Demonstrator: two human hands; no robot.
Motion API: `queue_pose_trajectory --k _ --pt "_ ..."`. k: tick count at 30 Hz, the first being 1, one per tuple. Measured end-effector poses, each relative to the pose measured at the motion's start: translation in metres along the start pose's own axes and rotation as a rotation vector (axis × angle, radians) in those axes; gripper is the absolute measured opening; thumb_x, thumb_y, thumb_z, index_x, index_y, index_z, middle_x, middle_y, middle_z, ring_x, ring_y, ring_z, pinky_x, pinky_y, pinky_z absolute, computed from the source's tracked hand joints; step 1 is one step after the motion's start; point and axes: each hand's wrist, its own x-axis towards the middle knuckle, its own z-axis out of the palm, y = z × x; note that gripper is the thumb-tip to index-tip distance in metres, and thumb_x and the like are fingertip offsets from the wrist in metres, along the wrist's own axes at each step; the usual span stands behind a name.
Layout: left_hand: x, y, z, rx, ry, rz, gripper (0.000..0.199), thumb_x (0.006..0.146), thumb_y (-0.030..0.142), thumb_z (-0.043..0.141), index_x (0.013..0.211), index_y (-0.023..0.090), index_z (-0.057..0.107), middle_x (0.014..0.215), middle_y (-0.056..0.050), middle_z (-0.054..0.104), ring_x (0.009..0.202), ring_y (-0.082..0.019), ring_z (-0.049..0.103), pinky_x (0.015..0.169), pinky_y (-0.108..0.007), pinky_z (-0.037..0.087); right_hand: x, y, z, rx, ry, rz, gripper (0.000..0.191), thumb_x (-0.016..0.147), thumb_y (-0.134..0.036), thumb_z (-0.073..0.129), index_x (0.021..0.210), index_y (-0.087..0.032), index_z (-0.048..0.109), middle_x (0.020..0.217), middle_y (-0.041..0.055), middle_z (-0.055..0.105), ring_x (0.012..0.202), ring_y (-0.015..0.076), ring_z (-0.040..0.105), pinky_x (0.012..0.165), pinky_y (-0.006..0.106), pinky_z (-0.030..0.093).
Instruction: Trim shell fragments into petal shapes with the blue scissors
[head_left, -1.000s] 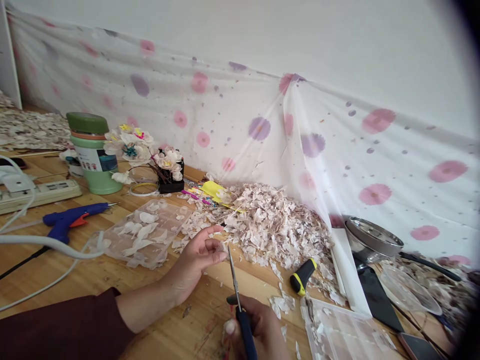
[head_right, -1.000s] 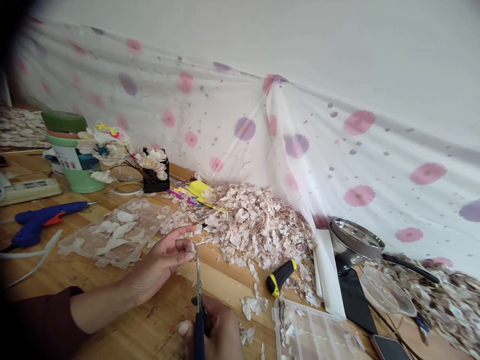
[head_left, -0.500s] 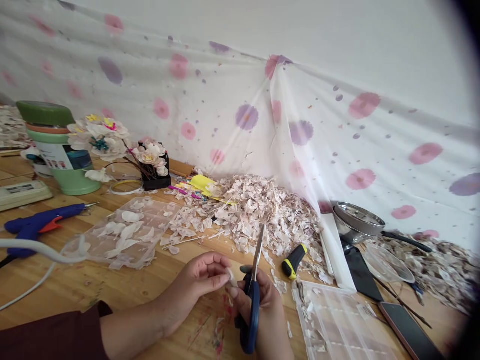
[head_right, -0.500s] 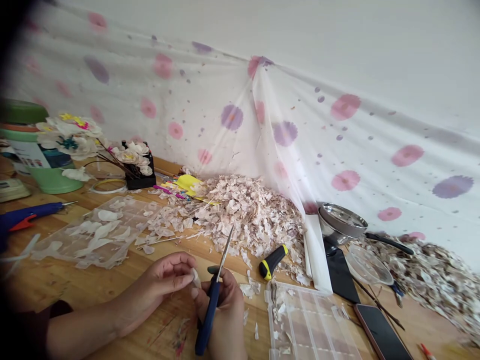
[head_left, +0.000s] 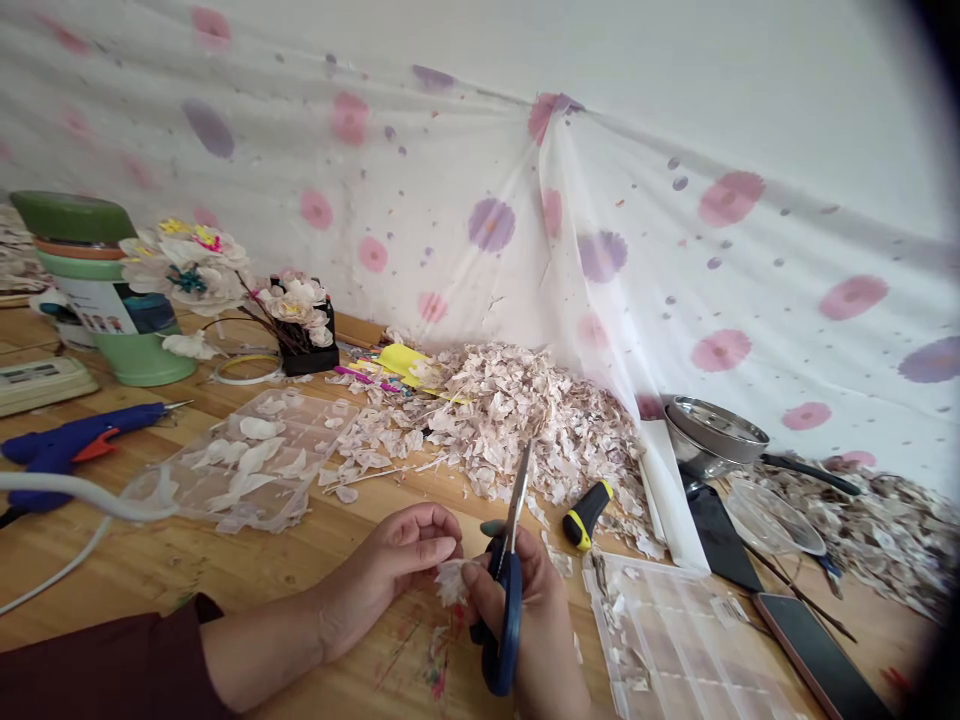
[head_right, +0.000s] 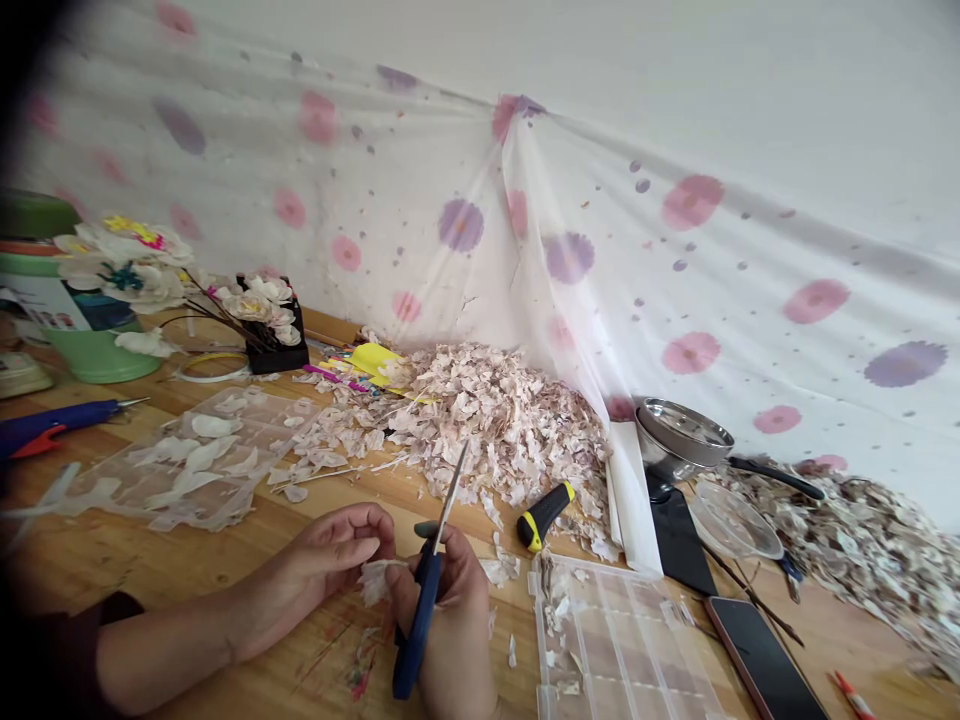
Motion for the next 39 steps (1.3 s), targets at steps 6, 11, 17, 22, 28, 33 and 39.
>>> queue_pose_trajectory --k 6,11,17,22,28,33,39 --pt "0.003 -0.003 -0.004 0.102 0.002 0.035 0.024 0.065 0.029 0.080 0.077 0.017 0.064 0.073 0.002 0.058 0.071 -0.013 0.050 0.068 -0.025 0.038 0.001 0.002 -0.001 -0.003 -0.021 0.002 0.054 0.065 -0.046 0.080 0.098 -0.018 0.048 0.052 -0.0087 0.056 0.039 0.0060 0.046 0.039 0.016 0.037" --pt "0.002 0.002 -0.001 0.107 0.087 0.071 0.022 0.064 0.027 0.080 0.075 0.018 0.064 0.074 0.002 0.059 0.074 -0.014 0.052 0.071 -0.026 0.040 0.002 -0.001 -0.003 0.050 0.025 0.000 0.058 0.061 -0.040 0.084 0.099 -0.020 0.045 0.066 -0.0043 0.064 0.044 0.0065 0.048 0.041 0.017 0.041" --pt "0.001 -0.001 -0.002 0.091 0.001 0.035 0.022 0.065 0.025 0.080 0.079 0.018 0.065 0.074 0.001 0.062 0.073 -0.014 0.053 0.068 -0.025 0.041 0.000 -0.001 -0.003 0.022 0.034 -0.024 0.054 0.064 -0.038 0.082 0.100 -0.018 0.048 0.067 -0.0037 0.064 0.049 0.0071 0.050 0.045 0.018 0.041" --pt "0.001 0.002 -0.003 0.077 0.053 0.073 0.026 0.065 0.024 0.081 0.085 0.018 0.066 0.075 0.002 0.062 0.074 -0.012 0.054 0.070 -0.024 0.041 0.001 -0.002 -0.005 -0.032 -0.020 -0.026 0.056 0.063 -0.049 0.080 0.099 -0.018 0.051 0.054 -0.0090 0.052 0.040 0.0061 0.041 0.040 0.018 0.035" --pt "0.006 0.019 -0.007 -0.103 0.122 0.155 0.037 0.066 0.021 0.081 0.100 0.020 0.064 0.075 0.004 0.062 0.069 -0.010 0.055 0.070 -0.023 0.042 -0.004 -0.005 -0.013 -0.187 -0.221 -0.120 0.049 0.070 -0.056 0.072 0.097 -0.018 0.060 0.059 -0.0062 0.044 0.051 0.0102 0.039 0.048 0.022 0.033" --pt "0.008 0.028 -0.010 -0.226 0.162 0.224 0.043 0.065 0.014 0.081 0.104 0.020 0.063 0.078 0.003 0.065 0.070 -0.010 0.058 0.070 -0.022 0.044 -0.006 -0.009 -0.016 -0.452 -0.262 -0.204 0.043 0.070 -0.050 0.073 0.100 -0.020 0.066 0.063 -0.0036 0.051 0.058 0.0136 0.044 0.054 0.022 0.037" --pt "0.007 0.028 -0.010 -0.301 0.155 0.255 0.045 0.064 0.013 0.081 0.105 0.020 0.063 0.078 0.002 0.067 0.067 -0.010 0.059 0.069 -0.024 0.047 -0.004 0.000 -0.017 -0.612 -0.303 -0.255 0.038 0.069 -0.047 0.074 0.095 -0.021 0.067 0.055 -0.0060 0.046 0.049 0.0122 0.038 0.050 0.021 0.034"
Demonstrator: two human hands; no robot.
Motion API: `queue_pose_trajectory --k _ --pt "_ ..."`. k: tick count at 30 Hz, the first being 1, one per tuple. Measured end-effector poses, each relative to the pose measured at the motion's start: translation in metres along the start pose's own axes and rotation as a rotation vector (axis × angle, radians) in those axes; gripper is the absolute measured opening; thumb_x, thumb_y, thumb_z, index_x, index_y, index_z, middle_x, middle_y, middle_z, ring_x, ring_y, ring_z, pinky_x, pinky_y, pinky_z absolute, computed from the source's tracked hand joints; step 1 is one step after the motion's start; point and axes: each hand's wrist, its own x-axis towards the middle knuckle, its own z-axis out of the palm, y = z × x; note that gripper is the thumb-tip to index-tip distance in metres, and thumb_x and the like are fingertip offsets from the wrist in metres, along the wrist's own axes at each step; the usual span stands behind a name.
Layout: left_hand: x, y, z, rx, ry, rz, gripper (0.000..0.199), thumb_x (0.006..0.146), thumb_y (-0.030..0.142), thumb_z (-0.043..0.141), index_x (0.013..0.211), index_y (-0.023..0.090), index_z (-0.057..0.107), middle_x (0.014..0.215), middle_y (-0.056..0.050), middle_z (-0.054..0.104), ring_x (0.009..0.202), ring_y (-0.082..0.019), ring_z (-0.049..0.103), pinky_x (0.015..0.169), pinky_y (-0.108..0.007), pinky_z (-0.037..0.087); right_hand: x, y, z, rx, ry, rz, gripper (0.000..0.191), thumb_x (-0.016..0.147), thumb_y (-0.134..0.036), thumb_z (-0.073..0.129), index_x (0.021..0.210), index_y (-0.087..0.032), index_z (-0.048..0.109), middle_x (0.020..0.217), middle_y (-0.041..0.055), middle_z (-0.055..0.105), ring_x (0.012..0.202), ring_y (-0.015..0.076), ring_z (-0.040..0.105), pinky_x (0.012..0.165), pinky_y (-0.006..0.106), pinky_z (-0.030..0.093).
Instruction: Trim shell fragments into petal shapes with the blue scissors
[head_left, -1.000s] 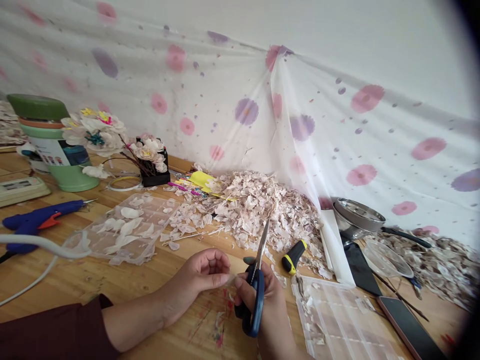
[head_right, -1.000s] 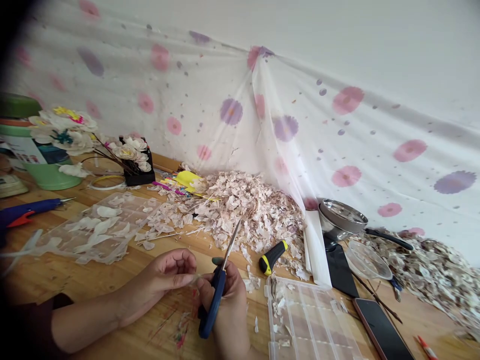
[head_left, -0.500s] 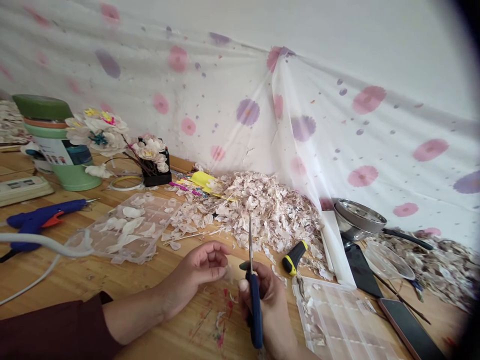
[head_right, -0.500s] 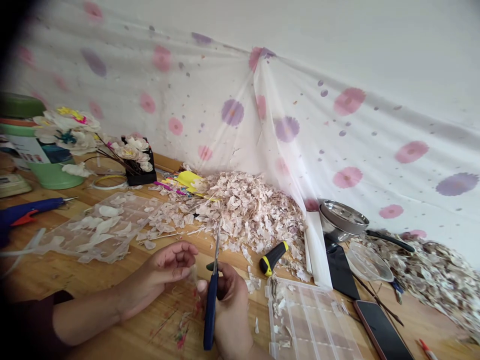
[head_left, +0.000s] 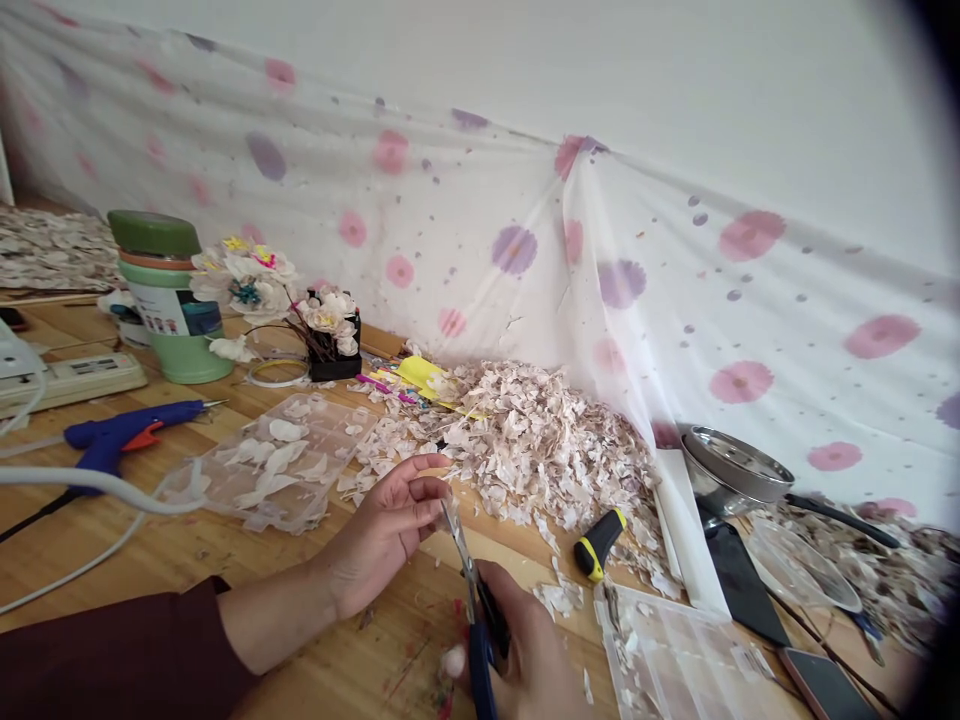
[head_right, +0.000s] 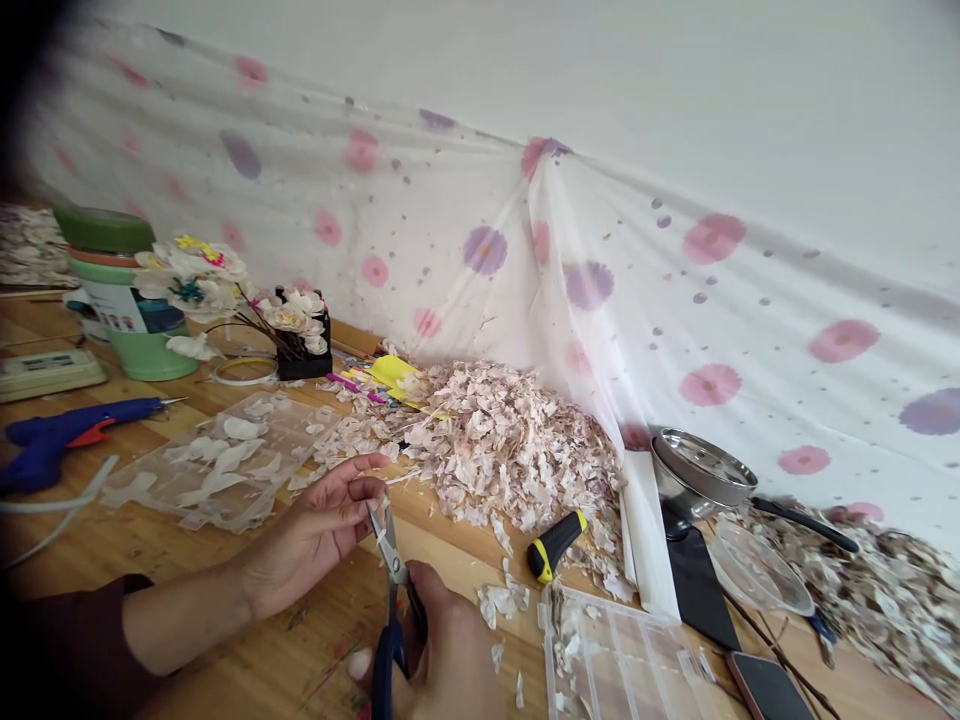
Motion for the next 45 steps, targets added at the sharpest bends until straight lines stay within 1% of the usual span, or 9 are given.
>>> queue_pose_trajectory --k 5,15,25,29,33,36,39,43,45 --pt "0.000 -0.001 0.001 -0.003 -0.006 -0.006 0.045 0.064 0.013 0.082 0.104 0.020 0.062 0.077 0.003 0.067 0.066 -0.010 0.060 0.068 -0.023 0.047 0.001 -0.001 0.003 -0.083 0.045 -0.003 0.031 0.070 -0.044 0.072 0.091 -0.022 0.066 0.055 -0.0058 0.044 0.048 0.0124 0.037 0.048 0.021 0.032" --pt "0.000 -0.005 0.001 0.001 0.009 -0.015 0.043 0.065 0.013 0.081 0.104 0.019 0.063 0.077 0.002 0.068 0.068 -0.010 0.061 0.069 -0.022 0.047 0.003 -0.004 0.002 -0.017 0.038 -0.040 0.024 0.072 -0.037 0.072 0.091 -0.022 0.070 0.055 -0.0036 0.054 0.051 0.0146 0.045 0.057 0.022 0.043" --pt "0.001 -0.005 -0.003 0.018 -0.003 -0.009 0.043 0.068 0.014 0.080 0.106 0.020 0.061 0.080 0.002 0.067 0.070 -0.009 0.060 0.070 -0.021 0.047 0.003 0.002 0.003 -0.079 -0.003 -0.029 0.028 0.074 -0.043 0.071 0.090 -0.020 0.070 0.059 -0.0028 0.056 0.056 0.0145 0.047 0.052 0.020 0.038" --pt "0.000 -0.005 -0.001 0.022 0.007 -0.021 0.044 0.067 0.013 0.080 0.106 0.020 0.061 0.080 0.003 0.065 0.069 -0.008 0.058 0.069 -0.021 0.045 0.004 0.006 0.005 0.042 -0.008 -0.010 0.030 0.075 -0.045 0.070 0.091 -0.019 0.070 0.064 -0.0015 0.057 0.059 0.0149 0.048 0.055 0.022 0.039" --pt "-0.005 -0.010 0.002 0.030 -0.005 -0.074 0.043 0.069 0.014 0.079 0.107 0.020 0.060 0.076 0.004 0.063 0.068 -0.008 0.055 0.068 -0.021 0.042 0.005 0.008 0.010 0.260 0.059 0.074 0.033 0.074 -0.039 0.072 0.098 -0.018 0.067 0.058 -0.0050 0.052 0.053 0.0121 0.044 0.052 0.022 0.037" --pt "-0.012 -0.017 0.003 0.020 -0.033 -0.159 0.044 0.069 0.014 0.079 0.108 0.020 0.060 0.075 0.004 0.062 0.069 -0.008 0.053 0.070 -0.021 0.040 0.006 0.007 0.013 0.420 0.158 0.146 0.034 0.068 -0.030 0.078 0.097 -0.020 0.063 0.073 0.0000 0.066 0.066 0.0159 0.058 0.060 0.023 0.045" --pt "-0.015 -0.023 0.002 0.042 -0.047 -0.206 0.044 0.068 0.015 0.080 0.107 0.019 0.061 0.075 0.004 0.061 0.069 -0.008 0.051 0.073 -0.022 0.040 0.008 0.004 0.014 0.507 0.239 0.205 0.048 0.059 -0.022 0.083 0.100 -0.022 0.058 0.089 0.0046 0.071 0.079 0.0186 0.064 0.062 0.024 0.048" --pt "-0.016 -0.026 0.001 0.140 -0.026 -0.224 0.044 0.066 0.018 0.082 0.105 0.019 0.062 0.075 0.005 0.060 0.068 -0.008 0.050 0.073 -0.023 0.039 0.009 0.003 0.016 0.581 0.298 0.240 0.053 0.053 -0.021 0.084 0.095 -0.021 0.052 0.082 0.0008 0.068 0.055 0.0103 0.056 0.050 0.020 0.043" --pt "-0.016 -0.027 0.001 0.182 -0.015 -0.228 0.043 0.066 0.019 0.081 0.105 0.019 0.062 0.075 0.005 0.061 0.070 -0.009 0.052 0.073 -0.024 0.038 0.009 0.003 0.017 0.612 0.301 0.227 0.051 0.055 -0.024 0.083 0.094 -0.021 0.050 0.079 -0.0015 0.067 0.051 0.0084 0.054 0.047 0.019 0.042"
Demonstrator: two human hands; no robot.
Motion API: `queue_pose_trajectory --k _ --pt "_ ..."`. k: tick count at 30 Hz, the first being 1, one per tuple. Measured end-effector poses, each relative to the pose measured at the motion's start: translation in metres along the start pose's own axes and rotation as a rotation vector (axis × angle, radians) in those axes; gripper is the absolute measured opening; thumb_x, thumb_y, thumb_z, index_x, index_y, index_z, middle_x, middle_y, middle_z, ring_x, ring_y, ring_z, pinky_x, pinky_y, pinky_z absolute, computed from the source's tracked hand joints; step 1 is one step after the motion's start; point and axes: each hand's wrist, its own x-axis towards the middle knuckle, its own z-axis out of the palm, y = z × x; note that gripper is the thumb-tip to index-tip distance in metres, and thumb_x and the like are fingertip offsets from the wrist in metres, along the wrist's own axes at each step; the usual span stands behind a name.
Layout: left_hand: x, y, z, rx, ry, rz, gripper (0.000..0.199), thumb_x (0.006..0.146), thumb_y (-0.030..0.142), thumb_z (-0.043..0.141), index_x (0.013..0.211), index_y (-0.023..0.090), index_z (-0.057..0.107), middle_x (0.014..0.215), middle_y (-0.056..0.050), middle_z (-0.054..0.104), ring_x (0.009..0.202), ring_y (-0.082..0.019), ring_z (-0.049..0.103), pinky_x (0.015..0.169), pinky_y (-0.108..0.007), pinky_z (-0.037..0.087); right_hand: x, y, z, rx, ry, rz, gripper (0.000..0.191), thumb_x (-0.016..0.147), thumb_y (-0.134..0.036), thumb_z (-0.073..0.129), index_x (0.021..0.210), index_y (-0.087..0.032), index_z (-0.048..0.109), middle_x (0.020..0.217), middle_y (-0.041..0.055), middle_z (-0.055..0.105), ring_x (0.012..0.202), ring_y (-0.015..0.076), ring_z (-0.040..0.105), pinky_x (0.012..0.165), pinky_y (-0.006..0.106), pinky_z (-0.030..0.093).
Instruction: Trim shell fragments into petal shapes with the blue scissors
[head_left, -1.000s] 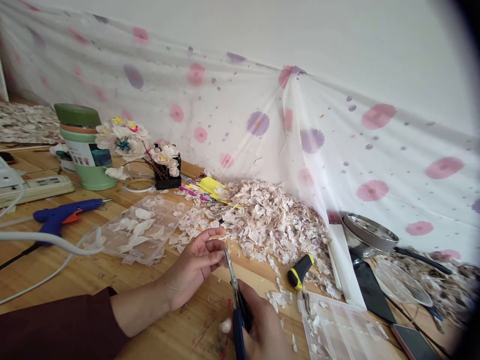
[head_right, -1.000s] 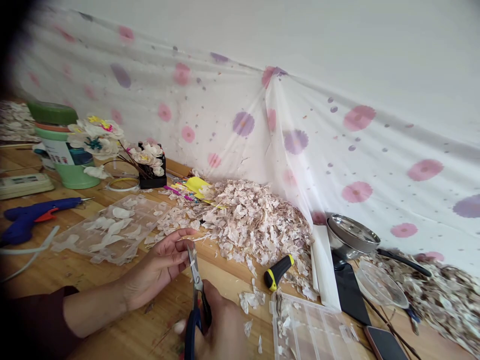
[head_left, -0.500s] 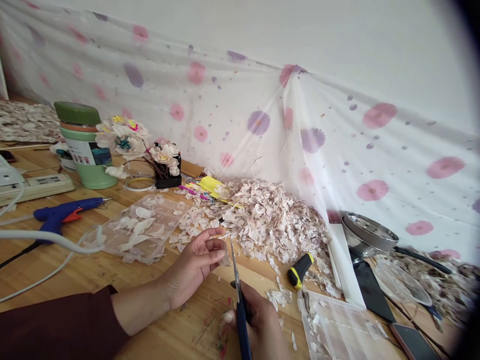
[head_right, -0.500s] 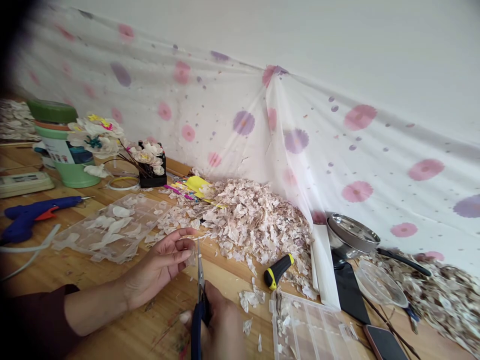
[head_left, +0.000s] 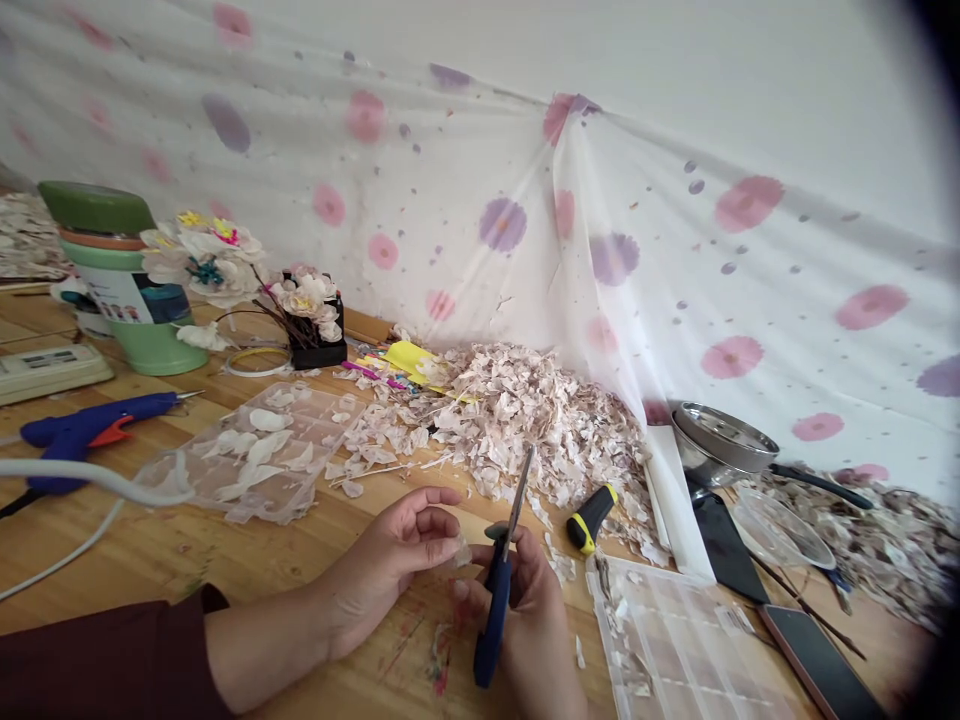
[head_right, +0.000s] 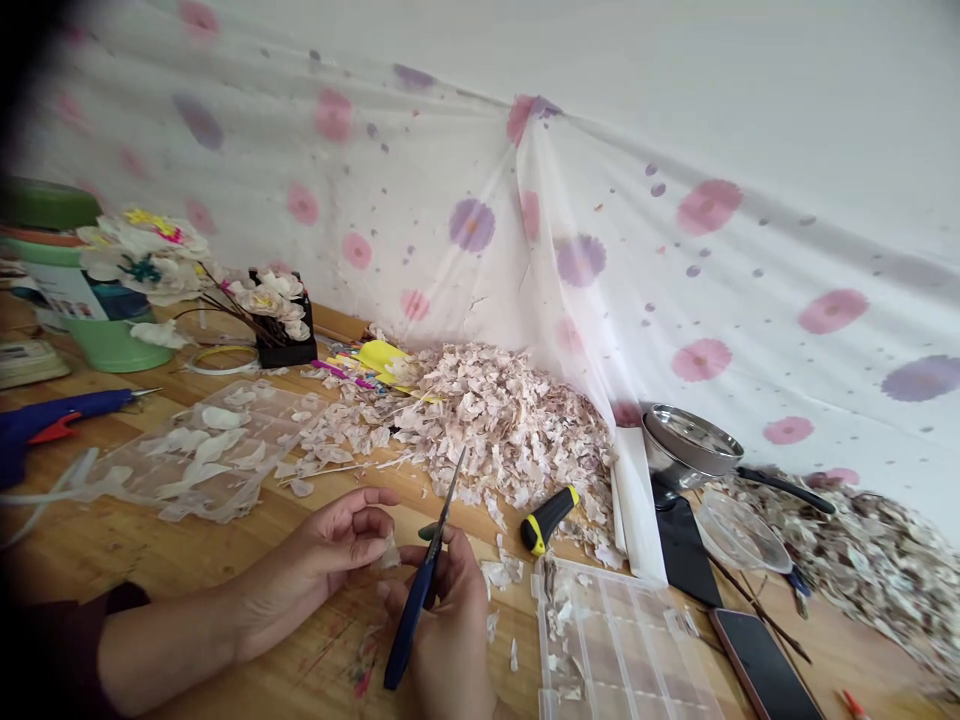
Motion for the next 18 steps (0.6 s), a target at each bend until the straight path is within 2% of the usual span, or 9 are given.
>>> queue_pose_trajectory --k 6,9,14,16,18 --pt "0.0006 -0.0033 -0.0013 0.010 0.023 -0.011 0.043 0.066 0.018 0.080 0.106 0.020 0.062 0.076 0.005 0.061 0.070 -0.009 0.052 0.071 -0.023 0.038 0.0007 -0.0056 -0.0002 0.037 0.042 -0.026 0.053 0.061 -0.035 0.084 0.097 -0.020 0.047 0.066 -0.0061 0.062 0.050 0.0072 0.052 0.046 0.017 0.041" --pt "-0.0004 -0.0045 -0.0022 -0.001 -0.038 -0.083 0.041 0.065 0.016 0.079 0.103 0.019 0.064 0.077 0.003 0.062 0.072 -0.010 0.056 0.073 -0.024 0.040 0.0019 -0.0092 -0.0012 0.030 0.061 -0.042 0.049 0.067 -0.038 0.080 0.096 -0.021 0.046 0.064 -0.0071 0.060 0.048 0.0070 0.051 0.045 0.017 0.041" --pt "-0.0027 -0.0018 0.0016 0.058 -0.190 -0.192 0.022 0.064 0.020 0.077 0.082 0.015 0.066 0.080 -0.003 0.067 0.077 -0.016 0.060 0.072 -0.028 0.043 0.0041 -0.0073 -0.0035 0.048 0.044 -0.052 0.046 0.071 -0.038 0.079 0.095 -0.020 0.044 0.062 -0.0082 0.057 0.049 0.0063 0.049 0.046 0.016 0.039" --pt "-0.0029 -0.0013 0.0027 0.093 -0.211 -0.194 0.021 0.064 0.024 0.079 0.077 0.016 0.064 0.077 -0.002 0.066 0.074 -0.016 0.059 0.070 -0.027 0.042 0.0045 -0.0052 -0.0045 0.049 0.020 -0.049 0.049 0.069 -0.038 0.080 0.097 -0.020 0.045 0.061 -0.0084 0.057 0.049 0.0062 0.048 0.046 0.016 0.038" --pt "-0.0026 -0.0020 0.0024 0.156 -0.183 -0.159 0.022 0.064 0.026 0.080 0.074 0.016 0.064 0.073 -0.001 0.065 0.073 -0.015 0.058 0.069 -0.026 0.041 0.0043 -0.0038 -0.0055 0.044 0.006 -0.043 0.052 0.068 -0.038 0.082 0.100 -0.020 0.045 0.061 -0.0084 0.058 0.049 0.0062 0.048 0.046 0.016 0.038"
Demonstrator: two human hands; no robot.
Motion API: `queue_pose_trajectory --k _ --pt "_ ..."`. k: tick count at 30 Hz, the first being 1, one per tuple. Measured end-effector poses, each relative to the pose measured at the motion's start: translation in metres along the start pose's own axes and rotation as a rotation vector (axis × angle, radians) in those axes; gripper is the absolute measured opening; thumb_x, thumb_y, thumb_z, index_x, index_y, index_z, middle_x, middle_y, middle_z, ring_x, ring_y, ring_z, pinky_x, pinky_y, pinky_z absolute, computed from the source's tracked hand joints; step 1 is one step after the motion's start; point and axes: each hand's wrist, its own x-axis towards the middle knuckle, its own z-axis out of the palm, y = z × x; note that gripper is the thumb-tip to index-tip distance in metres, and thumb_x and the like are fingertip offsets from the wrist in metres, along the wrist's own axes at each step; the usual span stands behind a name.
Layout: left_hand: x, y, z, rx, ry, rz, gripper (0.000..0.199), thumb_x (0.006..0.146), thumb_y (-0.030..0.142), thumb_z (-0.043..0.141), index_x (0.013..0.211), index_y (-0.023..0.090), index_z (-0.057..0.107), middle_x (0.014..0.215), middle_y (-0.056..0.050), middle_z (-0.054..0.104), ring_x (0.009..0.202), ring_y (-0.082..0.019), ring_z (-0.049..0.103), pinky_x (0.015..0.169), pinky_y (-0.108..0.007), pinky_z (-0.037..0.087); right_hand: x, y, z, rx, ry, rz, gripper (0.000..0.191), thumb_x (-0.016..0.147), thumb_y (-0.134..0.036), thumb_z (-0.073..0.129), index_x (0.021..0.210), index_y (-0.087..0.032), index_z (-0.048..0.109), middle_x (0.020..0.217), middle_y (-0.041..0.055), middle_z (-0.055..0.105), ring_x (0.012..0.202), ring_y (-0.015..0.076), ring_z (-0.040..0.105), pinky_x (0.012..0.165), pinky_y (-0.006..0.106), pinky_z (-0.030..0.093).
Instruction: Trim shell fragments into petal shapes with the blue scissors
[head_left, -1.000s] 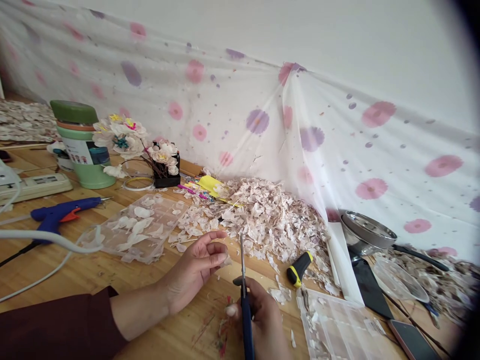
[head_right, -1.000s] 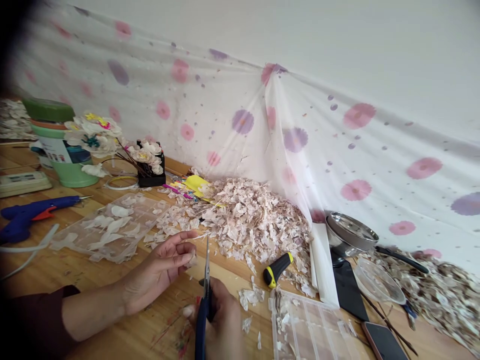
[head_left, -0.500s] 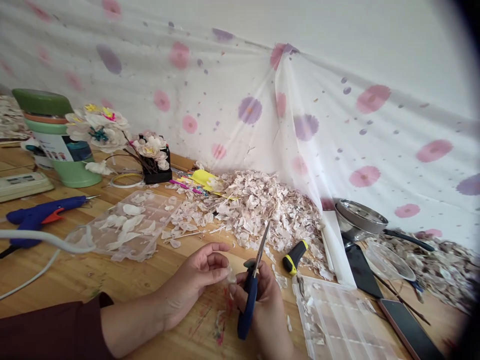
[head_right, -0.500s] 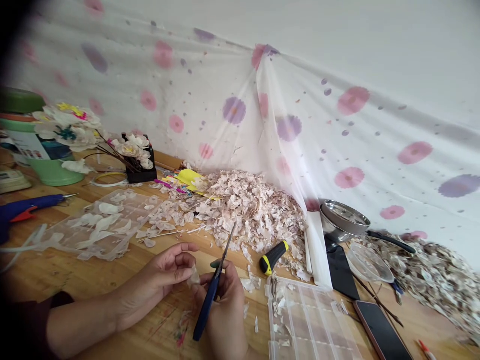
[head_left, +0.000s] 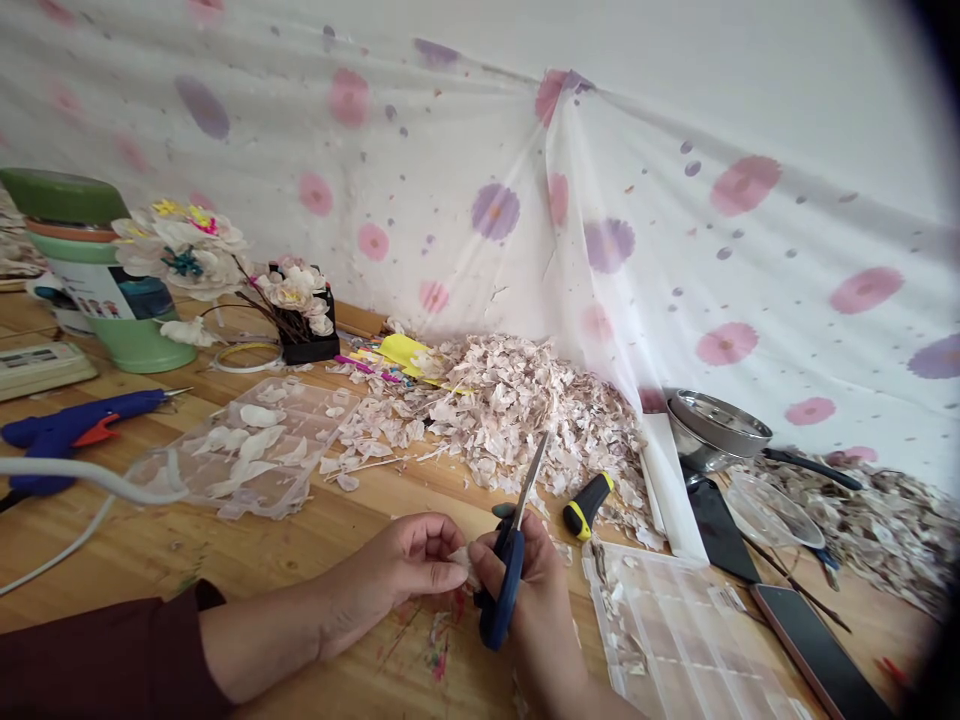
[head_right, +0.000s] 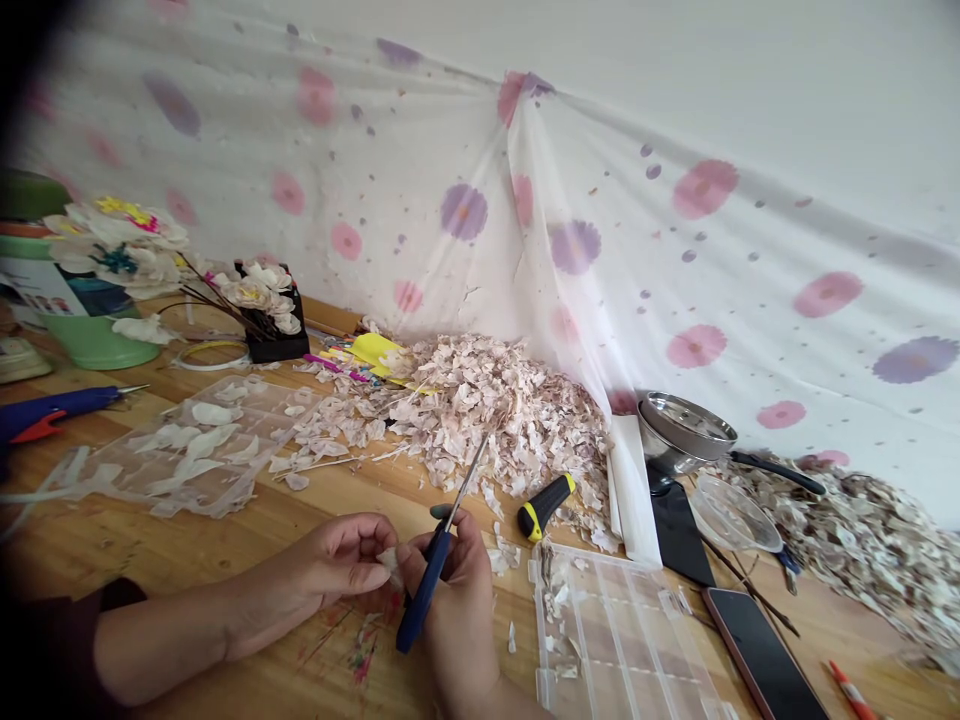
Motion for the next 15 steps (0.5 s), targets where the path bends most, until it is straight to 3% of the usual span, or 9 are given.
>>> queue_pose_trajectory --k 4,8,11,15 --pt "0.001 -0.001 -0.002 0.055 0.094 0.055 0.023 0.063 0.029 0.082 0.070 0.016 0.064 0.070 0.000 0.064 0.074 -0.015 0.056 0.071 -0.026 0.039 -0.002 -0.001 -0.002 0.002 0.001 -0.012 0.056 0.067 -0.042 0.082 0.104 -0.021 0.044 0.068 -0.0060 0.061 0.052 0.0078 0.051 0.047 0.018 0.041" --pt "0.003 0.001 -0.003 -0.094 0.124 0.120 0.023 0.064 0.027 0.083 0.071 0.016 0.065 0.071 0.002 0.063 0.073 -0.012 0.055 0.072 -0.023 0.040 -0.004 -0.003 -0.002 -0.035 -0.052 0.044 0.054 0.072 -0.055 0.073 0.101 -0.020 0.045 0.062 -0.0063 0.057 0.044 0.0062 0.044 0.042 0.016 0.035" --pt "0.004 0.004 -0.003 -0.215 0.178 0.161 0.023 0.064 0.022 0.084 0.076 0.017 0.066 0.072 0.004 0.063 0.070 -0.009 0.055 0.070 -0.020 0.043 -0.005 -0.004 -0.002 -0.113 -0.117 0.080 0.055 0.073 -0.061 0.069 0.101 -0.019 0.047 0.056 -0.0077 0.051 0.042 0.0065 0.038 0.040 0.017 0.029" --pt "0.005 0.009 -0.004 -0.329 0.221 0.197 0.025 0.064 0.019 0.085 0.078 0.018 0.065 0.074 0.002 0.066 0.070 -0.008 0.059 0.069 -0.018 0.047 -0.007 -0.002 -0.009 -0.259 -0.235 0.013 0.051 0.075 -0.062 0.065 0.099 -0.020 0.050 0.056 -0.0100 0.036 0.044 0.0076 0.031 0.041 0.019 0.026"
